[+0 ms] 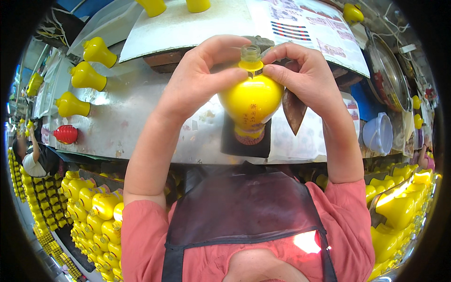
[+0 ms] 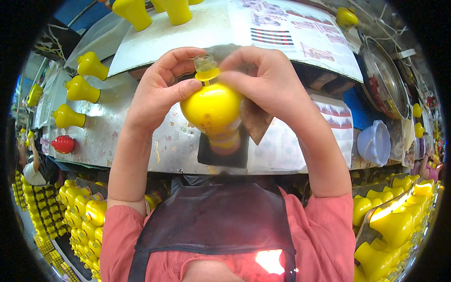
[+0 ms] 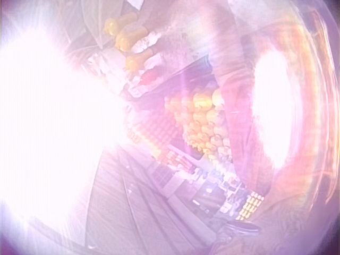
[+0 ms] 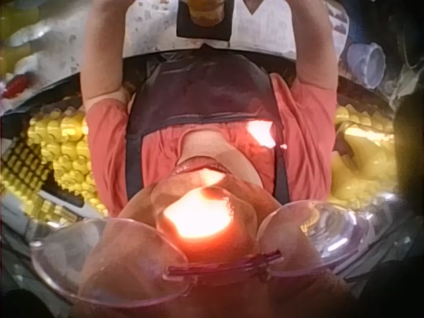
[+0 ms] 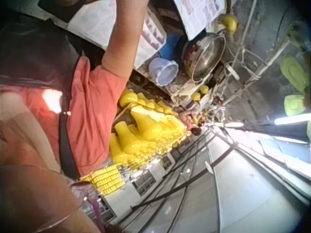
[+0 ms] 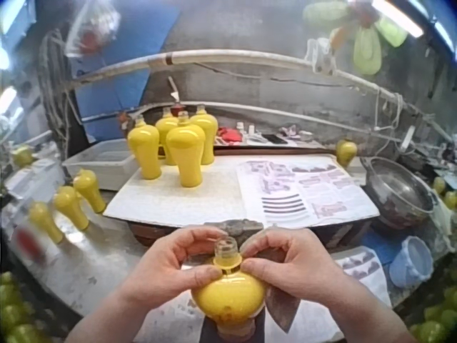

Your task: The person applies decorative stickers to yellow ceramic vases on a workbench. They peel stickers from a sheet, place them on the vase surface, and smooth them down with their fingers. The person handles multiple vases one at a time, rotating each to apply stickers to different sides.

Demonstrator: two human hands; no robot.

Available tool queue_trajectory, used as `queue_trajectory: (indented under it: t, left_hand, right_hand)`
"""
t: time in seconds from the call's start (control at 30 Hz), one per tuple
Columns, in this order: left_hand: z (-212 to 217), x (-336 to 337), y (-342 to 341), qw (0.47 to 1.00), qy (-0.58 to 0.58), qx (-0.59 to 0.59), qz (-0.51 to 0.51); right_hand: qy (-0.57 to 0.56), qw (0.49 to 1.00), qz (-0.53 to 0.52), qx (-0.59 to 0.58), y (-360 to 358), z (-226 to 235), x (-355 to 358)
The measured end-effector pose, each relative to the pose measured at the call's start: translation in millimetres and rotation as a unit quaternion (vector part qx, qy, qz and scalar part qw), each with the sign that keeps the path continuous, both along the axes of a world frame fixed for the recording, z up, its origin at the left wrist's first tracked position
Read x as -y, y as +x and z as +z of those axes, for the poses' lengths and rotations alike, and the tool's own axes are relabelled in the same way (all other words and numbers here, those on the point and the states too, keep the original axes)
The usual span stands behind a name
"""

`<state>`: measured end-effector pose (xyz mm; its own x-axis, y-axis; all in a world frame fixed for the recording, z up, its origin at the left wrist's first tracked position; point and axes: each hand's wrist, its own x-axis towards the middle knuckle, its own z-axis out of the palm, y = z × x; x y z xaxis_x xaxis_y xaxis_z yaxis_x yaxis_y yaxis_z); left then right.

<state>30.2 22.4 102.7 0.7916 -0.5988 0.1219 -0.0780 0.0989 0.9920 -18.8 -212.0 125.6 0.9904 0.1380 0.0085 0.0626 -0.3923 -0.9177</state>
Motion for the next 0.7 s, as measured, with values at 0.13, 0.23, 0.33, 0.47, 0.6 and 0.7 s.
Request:
queue_trajectory:
  t: [0.13, 0.23, 0.33, 0.47, 0.6, 0.7]
  left_hand:
    - [2, 4, 0, 0.999, 0.039, 0.022, 0.022]
    - [2, 11, -5, 0.995, 0.062, 0.045, 0.062]
    - [0, 21, -12, 0.988, 0.088, 0.072, 0.108]
    - [-1, 18, -18, 0.981, 0.110, 0.131, 0.090]
    - [-5, 10, -16, 0.998, 0.004, 0.053, 0.019]
    - [-5, 4, -10, 0.999, 0.001, 0.039, 0.002]
  right_hand:
    - [0.002, 1.000, -0.005, 0.023, -2, -3, -1]
    - [0.011, 0.999, -0.001, 0.039, 0, -4, -3]
    - [0.013, 0.999, -0.001, 0.049, 1, -6, -3]
    - [0.008, 0.998, 0.010, 0.060, 0, -8, 1]
    - [0.016, 0.999, 0.001, 0.036, 0, -8, 2]
    - [0.011, 0.999, 0.000, 0.048, 1, -8, 0]
